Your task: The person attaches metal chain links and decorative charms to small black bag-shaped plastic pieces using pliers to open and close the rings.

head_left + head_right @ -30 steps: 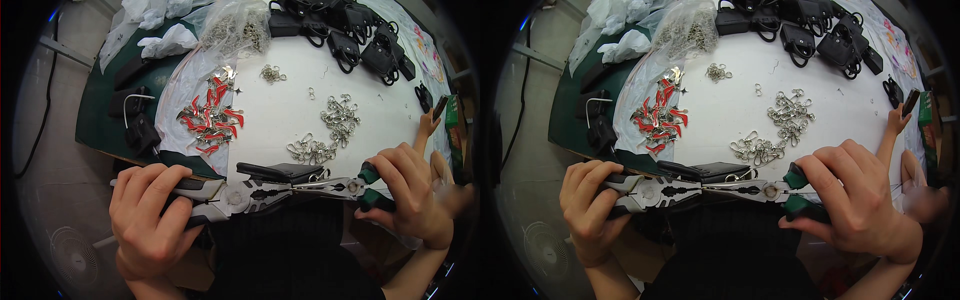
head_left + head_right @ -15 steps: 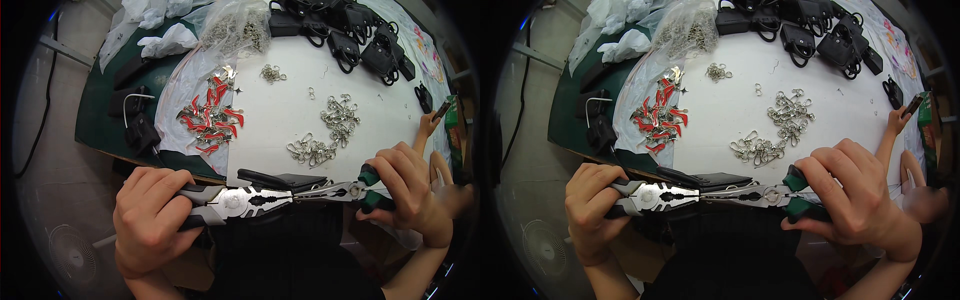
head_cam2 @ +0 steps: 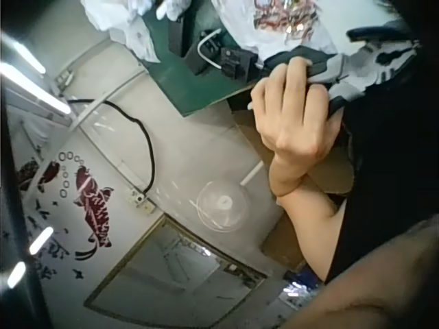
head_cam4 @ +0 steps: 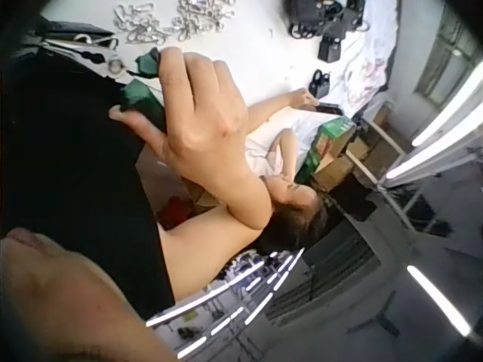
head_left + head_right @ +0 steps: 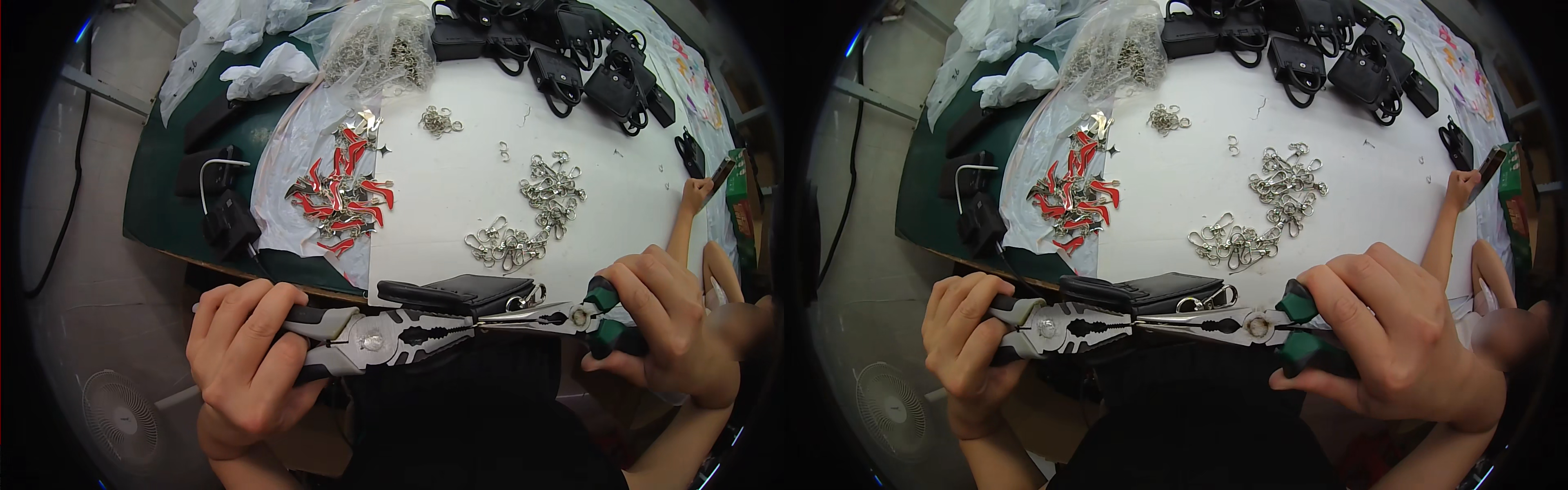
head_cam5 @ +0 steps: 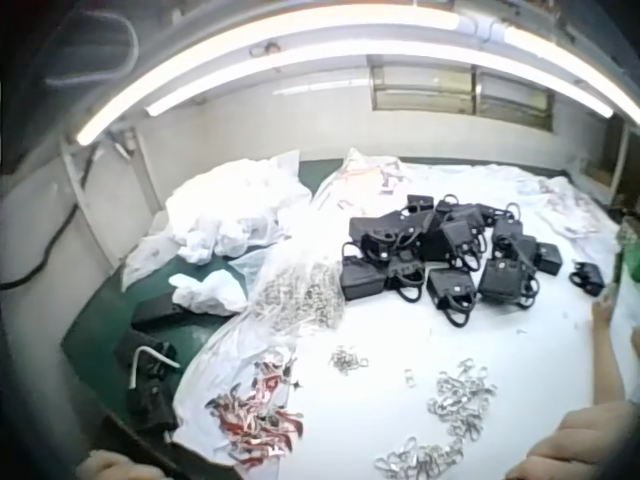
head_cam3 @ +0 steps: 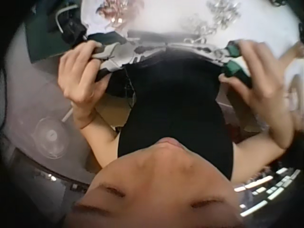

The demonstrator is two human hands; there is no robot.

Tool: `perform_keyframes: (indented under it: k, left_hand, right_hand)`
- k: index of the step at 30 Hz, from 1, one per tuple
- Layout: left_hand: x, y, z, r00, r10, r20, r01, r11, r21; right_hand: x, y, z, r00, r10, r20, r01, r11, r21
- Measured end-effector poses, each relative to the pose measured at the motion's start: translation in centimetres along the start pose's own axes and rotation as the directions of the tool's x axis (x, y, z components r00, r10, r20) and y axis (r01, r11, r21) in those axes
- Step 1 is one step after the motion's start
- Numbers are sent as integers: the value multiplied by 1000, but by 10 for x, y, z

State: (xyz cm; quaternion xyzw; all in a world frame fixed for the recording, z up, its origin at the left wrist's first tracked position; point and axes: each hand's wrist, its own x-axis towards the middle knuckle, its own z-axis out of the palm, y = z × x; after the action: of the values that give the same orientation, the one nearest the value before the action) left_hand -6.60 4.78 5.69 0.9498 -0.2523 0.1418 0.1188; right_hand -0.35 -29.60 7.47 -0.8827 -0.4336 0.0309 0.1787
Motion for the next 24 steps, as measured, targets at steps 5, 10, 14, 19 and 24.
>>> perform_keyframes:
  k: [5,10,14,19,24]
  left_hand:
    - [-1,3,-1,1000,24,11,-25,998,52]
    - [-2,3,0,1000,30,-1,-30,998,62]
    - [-1,5,-4,1000,-7,28,7,1000,13]
    - [-2,3,-2,1000,-17,0,17,999,-39]
    - [0,3,-2,1000,-24,19,26,996,-86]
  right_hand:
    - [-3,6,-1,1000,19,-16,-19,1000,6]
    - [-4,7,-1,999,43,-28,-42,999,13]
    - [-3,8,-2,998,53,-36,-52,998,23]
    - [-3,7,-2,996,71,-49,-69,997,31]
    - [-4,8,-2,994,92,-62,-89,995,40]
